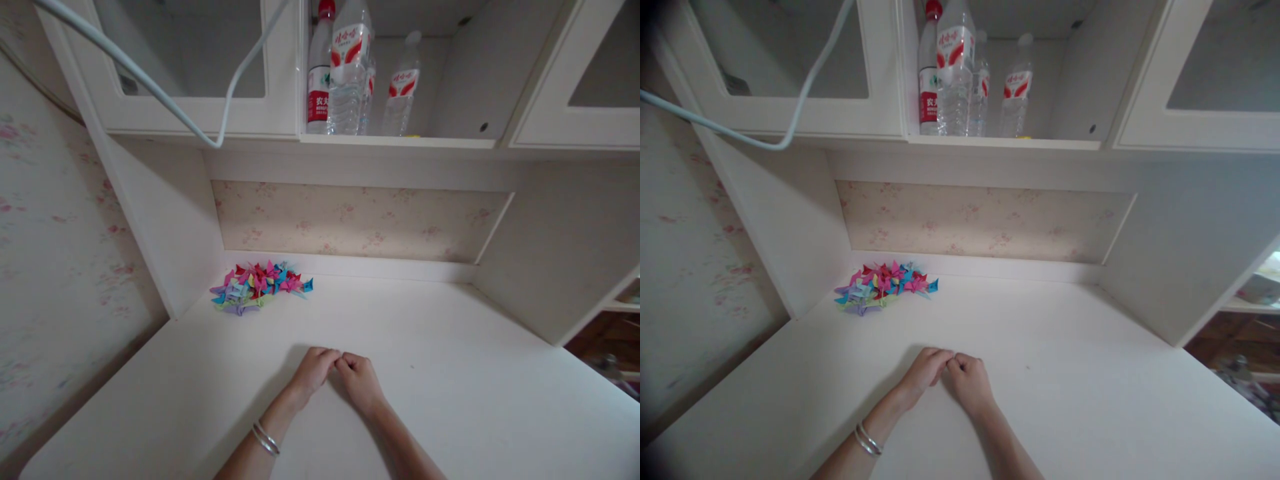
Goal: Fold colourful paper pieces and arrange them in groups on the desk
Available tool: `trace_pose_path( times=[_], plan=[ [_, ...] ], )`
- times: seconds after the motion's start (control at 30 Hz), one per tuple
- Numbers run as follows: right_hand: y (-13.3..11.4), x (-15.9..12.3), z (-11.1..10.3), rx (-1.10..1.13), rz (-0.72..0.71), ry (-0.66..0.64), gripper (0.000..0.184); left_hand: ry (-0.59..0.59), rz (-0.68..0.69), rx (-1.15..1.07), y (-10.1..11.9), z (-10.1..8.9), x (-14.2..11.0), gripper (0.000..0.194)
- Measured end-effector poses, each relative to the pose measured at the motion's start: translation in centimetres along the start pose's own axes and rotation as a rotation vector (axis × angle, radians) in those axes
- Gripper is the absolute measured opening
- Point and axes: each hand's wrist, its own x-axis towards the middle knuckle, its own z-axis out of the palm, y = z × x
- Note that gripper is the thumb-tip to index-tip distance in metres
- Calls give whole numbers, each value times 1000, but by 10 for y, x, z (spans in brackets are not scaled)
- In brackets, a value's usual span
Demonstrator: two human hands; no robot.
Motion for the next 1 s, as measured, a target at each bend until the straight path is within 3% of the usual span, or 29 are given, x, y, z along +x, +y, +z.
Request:
trace_pose_path(
  times=[0.8, 0.9, 1.0],
  plan=[
    [1, 3, -1, -42, -46, -20, 39, 14, 42, 97, -5, 2, 2, 38],
    [-1, 3, -2, -61, -18, -18, 40, 74, 104, 335, -8, -6, 9, 42],
    [-2, 2, -2, -116, 5, 9, 45, 292, 155, 684, -6, -34, 19, 44]
  ],
)
